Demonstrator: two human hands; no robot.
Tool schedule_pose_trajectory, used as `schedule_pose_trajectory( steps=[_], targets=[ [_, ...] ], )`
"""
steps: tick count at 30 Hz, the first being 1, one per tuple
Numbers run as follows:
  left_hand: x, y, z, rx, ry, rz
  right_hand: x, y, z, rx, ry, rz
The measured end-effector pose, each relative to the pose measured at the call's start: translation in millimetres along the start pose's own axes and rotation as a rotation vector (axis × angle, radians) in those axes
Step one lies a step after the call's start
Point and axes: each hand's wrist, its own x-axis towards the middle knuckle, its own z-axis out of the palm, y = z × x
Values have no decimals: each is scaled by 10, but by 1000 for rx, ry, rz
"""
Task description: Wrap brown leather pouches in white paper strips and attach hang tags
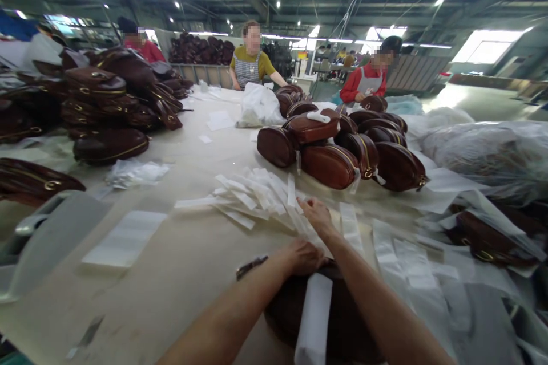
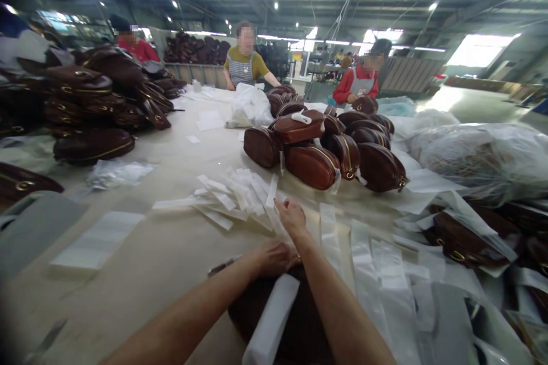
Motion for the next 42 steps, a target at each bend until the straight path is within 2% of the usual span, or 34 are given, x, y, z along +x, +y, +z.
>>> schedule_pose_trajectory(
  steps=[3,6,8,10,13,16,19,22,27,31,34,37,42],
  targets=[
    [10,14,-3,37,-11,2,256,-184,207,83,1,93],
    [-2,18,-17,40,-33,-17,320,-213,262,208,-78,106],
    [-23,13,-37,19,-31,-44,262,-113,142,302,-164,80],
    [-49,4,-69,-10,-19,-62,149,67,-97,383,-250,44],
    [-85,-9,-138,-41,2,-63,-65,417,-519,456,-353,12],
    [-100,-7,-200,-51,24,-63,-242,783,-769,491,-470,8],
    [-90,15,-223,-49,30,-67,-337,1070,-791,515,-537,45],
    [-78,47,-225,-36,43,-60,-390,1197,-749,530,-577,89],
    [-80,101,-274,26,77,-30,-448,1167,-808,542,-836,192],
    [-82,115,-297,-13,-3,-122,-455,1117,-892,468,-924,197],
    [-71,102,-271,-31,-22,-145,-434,1077,-924,337,-881,126],
    [-56,82,-230,-45,-15,-141,-351,1023,-867,205,-683,75],
    [-40,43,-169,-76,-33,-154,-142,898,-477,11,-354,102]
  ],
)
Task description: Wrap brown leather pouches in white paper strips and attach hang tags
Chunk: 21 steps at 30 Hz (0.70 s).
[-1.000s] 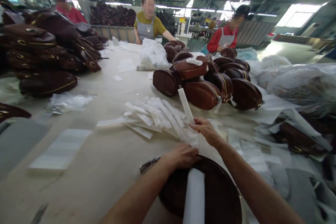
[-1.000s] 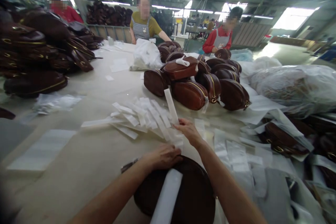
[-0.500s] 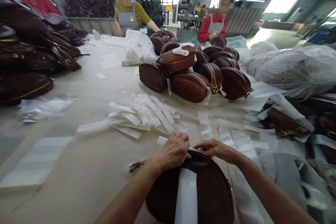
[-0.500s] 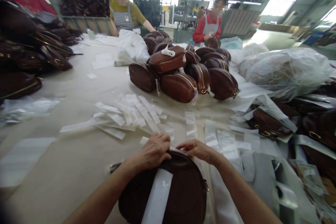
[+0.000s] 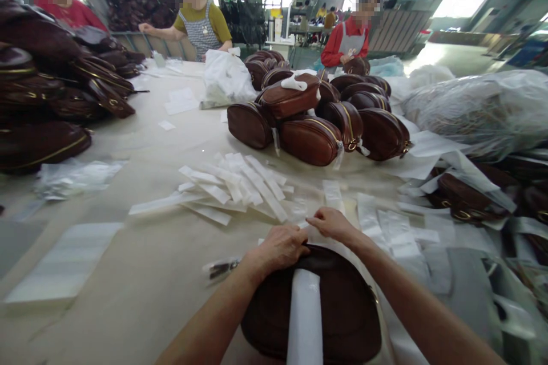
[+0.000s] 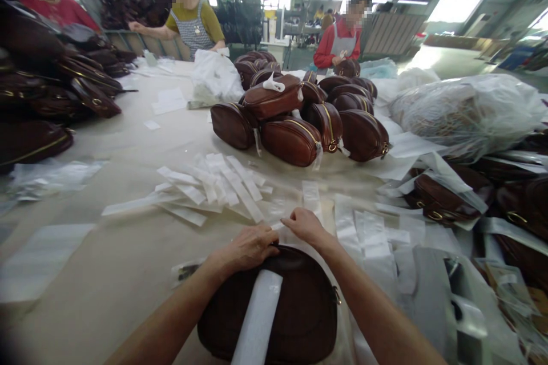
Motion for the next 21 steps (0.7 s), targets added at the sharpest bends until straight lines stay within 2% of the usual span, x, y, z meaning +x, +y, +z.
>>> schedule_pose_trajectory(
  steps=[3,8,15,18,21],
  targets=[
    [12,-21,21,-16,-8,-1,137,-75,216,-65,102,47],
    [9,-20,34,-43,-7,-8,100,-134,326,-6,104,48],
    [-6,-30,22,-72,50,-54,-275,-213,269,189,88,-135],
    [-84,-8,24,-64,107,-8,-556,-246,302,167,180,-144],
    [-110,-31,46,-87,133,112,-809,-286,377,89,278,-126]
  ],
)
